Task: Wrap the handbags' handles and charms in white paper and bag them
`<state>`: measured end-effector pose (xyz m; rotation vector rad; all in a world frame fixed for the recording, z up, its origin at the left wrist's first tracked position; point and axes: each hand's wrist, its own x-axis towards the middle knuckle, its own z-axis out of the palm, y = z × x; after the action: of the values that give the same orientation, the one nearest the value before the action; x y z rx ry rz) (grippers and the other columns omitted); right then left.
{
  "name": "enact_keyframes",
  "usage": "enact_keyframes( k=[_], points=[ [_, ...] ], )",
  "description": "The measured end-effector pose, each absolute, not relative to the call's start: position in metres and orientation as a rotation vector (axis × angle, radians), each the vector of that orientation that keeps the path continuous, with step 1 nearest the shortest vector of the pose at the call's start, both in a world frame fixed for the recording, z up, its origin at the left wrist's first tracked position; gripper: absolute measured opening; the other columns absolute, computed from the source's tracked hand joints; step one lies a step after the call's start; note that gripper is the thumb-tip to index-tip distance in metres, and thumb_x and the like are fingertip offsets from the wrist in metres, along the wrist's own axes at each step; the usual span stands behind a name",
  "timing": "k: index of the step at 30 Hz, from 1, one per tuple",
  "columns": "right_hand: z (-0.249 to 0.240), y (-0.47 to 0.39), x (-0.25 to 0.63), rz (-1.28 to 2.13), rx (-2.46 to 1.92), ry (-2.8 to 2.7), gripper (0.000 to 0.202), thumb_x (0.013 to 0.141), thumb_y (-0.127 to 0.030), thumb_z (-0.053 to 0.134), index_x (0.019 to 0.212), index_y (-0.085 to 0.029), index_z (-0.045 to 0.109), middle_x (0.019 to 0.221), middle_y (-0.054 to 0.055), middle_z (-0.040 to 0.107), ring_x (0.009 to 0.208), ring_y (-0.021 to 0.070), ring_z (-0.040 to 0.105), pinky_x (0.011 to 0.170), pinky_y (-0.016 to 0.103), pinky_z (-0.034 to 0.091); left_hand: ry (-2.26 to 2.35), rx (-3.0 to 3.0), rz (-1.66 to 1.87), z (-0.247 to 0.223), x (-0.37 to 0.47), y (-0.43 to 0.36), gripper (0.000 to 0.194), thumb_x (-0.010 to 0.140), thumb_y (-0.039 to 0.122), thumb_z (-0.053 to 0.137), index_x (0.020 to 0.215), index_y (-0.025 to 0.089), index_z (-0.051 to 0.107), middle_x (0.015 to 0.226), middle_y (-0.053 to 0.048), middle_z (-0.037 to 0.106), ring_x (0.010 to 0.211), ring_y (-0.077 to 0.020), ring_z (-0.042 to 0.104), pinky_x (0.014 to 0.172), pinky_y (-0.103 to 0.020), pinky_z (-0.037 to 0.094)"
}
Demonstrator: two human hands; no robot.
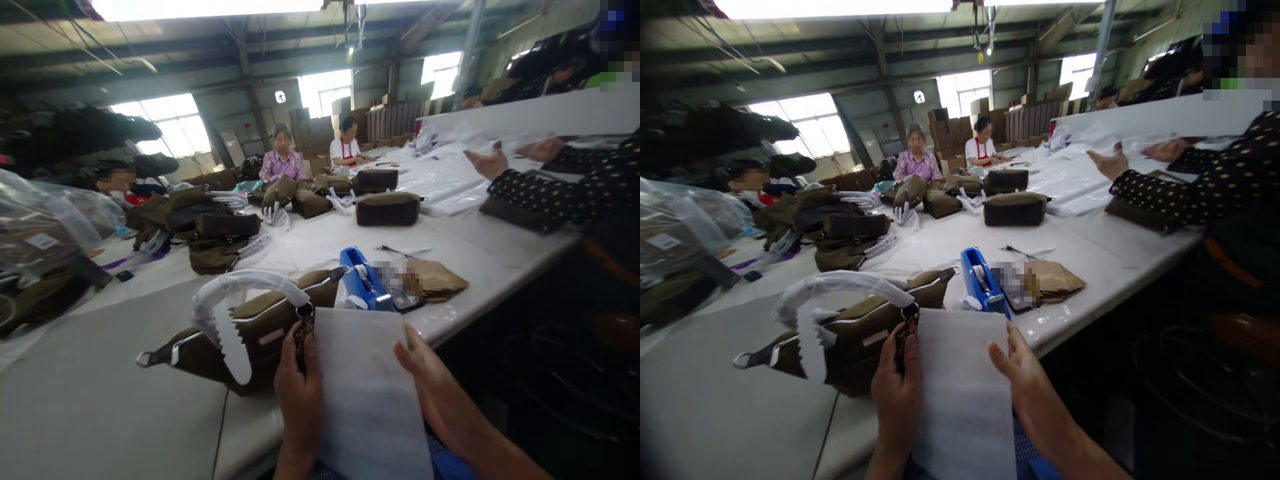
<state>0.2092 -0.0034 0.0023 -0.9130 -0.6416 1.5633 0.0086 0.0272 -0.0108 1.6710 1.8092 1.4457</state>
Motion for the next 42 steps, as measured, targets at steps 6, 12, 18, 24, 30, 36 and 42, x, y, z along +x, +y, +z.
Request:
enact_keyframes(
  k=[6,12,18,24,30,36,42],
  points=[
    [0.011,-0.004,0.19,1.904,-0.829,-0.436,0.056,0.083,-0.051,0.076,0.126,-0.018,0.067,0.114,0.014,0.075,0.101,0.0313,0.073,0.089,0.044,0.059,1.825,1.684,1.431,-0.016,0.003,0.029,0.04,0.099,0.042,0.05,0.129,0.018,0.063,0.125,-0.012,0.072,0.118,-0.0272,0.068,0.098,-0.035,0.053],
    [-0.003,0.012,0.204,1.562,-1.253,-0.879,0.058,0.076,-0.059,0.08,0.116,-0.018,0.075,0.101,0.01,0.078,0.089,0.0265,0.075,0.074,0.033,0.06,1.779,1.568,1.256,0.019,-0.011,0.024,0.042,0.092,0.052,0.06,0.117,0.02,0.072,0.081,-0.006,0.078,0.075,-0.0257,0.075,0.074,-0.034,0.057],
    [-0.011,0.025,0.204,1.611,-1.258,-1.273,0.051,0.081,-0.063,0.072,0.098,-0.016,0.08,0.093,0.01,0.079,0.082,0.0271,0.074,0.069,0.034,0.059,1.8,1.468,1.195,0.058,-0.012,0.009,0.04,0.087,0.056,0.065,0.099,0.019,0.072,0.058,-0.001,0.07,0.042,-0.0171,0.06,0.046,-0.025,0.046],
    [-0.008,0.034,0.182,1.756,-1.174,-1.25,0.051,0.077,-0.062,0.075,0.092,-0.013,0.077,0.084,0.009,0.078,0.069,0.0216,0.071,0.061,0.029,0.054,1.67,1.3,1.207,0.069,-0.008,0.001,0.043,0.085,0.056,0.068,0.103,0.018,0.068,0.058,0.0,0.069,0.04,-0.012,0.057,0.042,-0.019,0.046],
    [-0.011,0.042,0.154,1.9,-0.779,-0.944,0.042,0.085,-0.054,0.073,0.091,-0.013,0.07,0.08,0.003,0.069,0.063,0.0126,0.061,0.061,0.026,0.052,1.411,1.099,1.16,0.039,-0.001,-0.002,0.052,0.082,0.061,0.07,0.105,0.014,0.069,0.088,-0.01,0.076,0.059,-0.0167,0.07,0.051,-0.024,0.056],
    [-0.009,0.048,0.147,1.999,-0.646,-0.925,0.045,0.091,-0.061,0.062,0.084,-0.017,0.057,0.062,-0.002,0.052,0.049,0.0128,0.051,0.05,0.029,0.047,1.353,0.939,1.182,0.006,0.009,0.001,0.056,0.084,0.065,0.067,0.092,0.01,0.071,0.075,-0.01,0.075,0.058,-0.0172,0.069,0.056,-0.025,0.055],
    [0.01,0.061,0.158,1.712,-0.941,-1.301,0.054,0.087,-0.069,0.062,0.081,-0.015,0.063,0.07,0.003,0.063,0.059,0.013,0.056,0.056,0.025,0.044,1.276,1.09,1.129,0.004,0.006,0.001,0.055,0.091,0.066,0.057,0.083,0.012,0.066,0.065,-0.004,0.068,0.04,-0.0058,0.049,0.041,-0.017,0.035]
  ],
)
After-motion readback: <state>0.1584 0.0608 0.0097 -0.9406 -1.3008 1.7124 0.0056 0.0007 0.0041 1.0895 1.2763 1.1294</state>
